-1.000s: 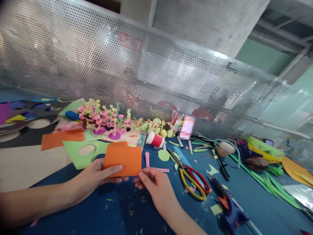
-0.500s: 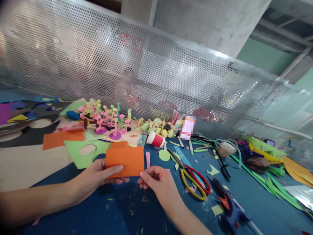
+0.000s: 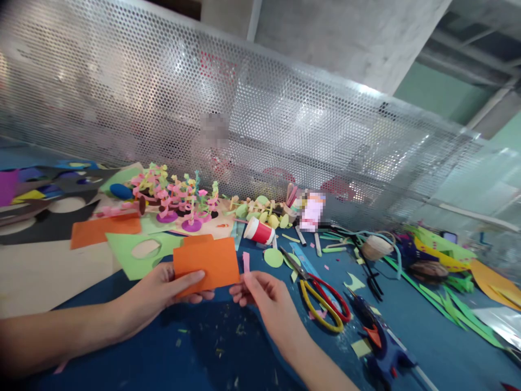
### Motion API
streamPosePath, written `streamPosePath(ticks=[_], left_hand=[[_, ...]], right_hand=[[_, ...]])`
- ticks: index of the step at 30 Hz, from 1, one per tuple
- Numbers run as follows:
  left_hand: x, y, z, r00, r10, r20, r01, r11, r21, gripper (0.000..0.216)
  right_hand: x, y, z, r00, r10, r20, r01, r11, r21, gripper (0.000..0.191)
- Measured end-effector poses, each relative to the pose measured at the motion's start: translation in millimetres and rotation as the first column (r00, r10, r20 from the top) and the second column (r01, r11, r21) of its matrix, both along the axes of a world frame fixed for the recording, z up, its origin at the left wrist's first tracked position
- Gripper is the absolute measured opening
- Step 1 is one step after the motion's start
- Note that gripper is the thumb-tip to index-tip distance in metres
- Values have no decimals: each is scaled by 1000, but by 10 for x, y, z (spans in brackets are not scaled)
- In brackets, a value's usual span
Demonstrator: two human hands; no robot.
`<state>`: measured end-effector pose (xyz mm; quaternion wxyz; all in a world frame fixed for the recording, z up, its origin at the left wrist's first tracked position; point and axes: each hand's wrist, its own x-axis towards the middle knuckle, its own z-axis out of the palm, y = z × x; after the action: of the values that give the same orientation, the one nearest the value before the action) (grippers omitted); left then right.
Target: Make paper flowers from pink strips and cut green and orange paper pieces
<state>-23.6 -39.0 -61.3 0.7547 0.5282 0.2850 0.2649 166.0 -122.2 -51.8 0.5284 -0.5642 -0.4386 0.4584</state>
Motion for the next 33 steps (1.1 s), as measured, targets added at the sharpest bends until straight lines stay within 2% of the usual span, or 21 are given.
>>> streamPosePath(ticks=[5,16,21,27,33], left_hand=[[-3,-2,-8,999,-34,-2,34,999,26,37],[6,9,-11,1000,-21,-11,21,999,26,37],[-8,-4,0,998,-56,0,56,995,80,34],[-15,0,-21,996,-88,12,86,989,123,32],[-11,-6,-15,998,-57,-23,60,992,113,32]], right_hand=[[-7,7,13,996,3,86,-2,1000,-18,29],[12,-1,30,996,12,94,-8,999,-43,26],[11,-1,43,993,-13,120,20,998,-57,28],[6,-25,27,982,15,188,-10,1000,-27,30],[-5,-41,33,965,-4,261,3,1000,4,33]])
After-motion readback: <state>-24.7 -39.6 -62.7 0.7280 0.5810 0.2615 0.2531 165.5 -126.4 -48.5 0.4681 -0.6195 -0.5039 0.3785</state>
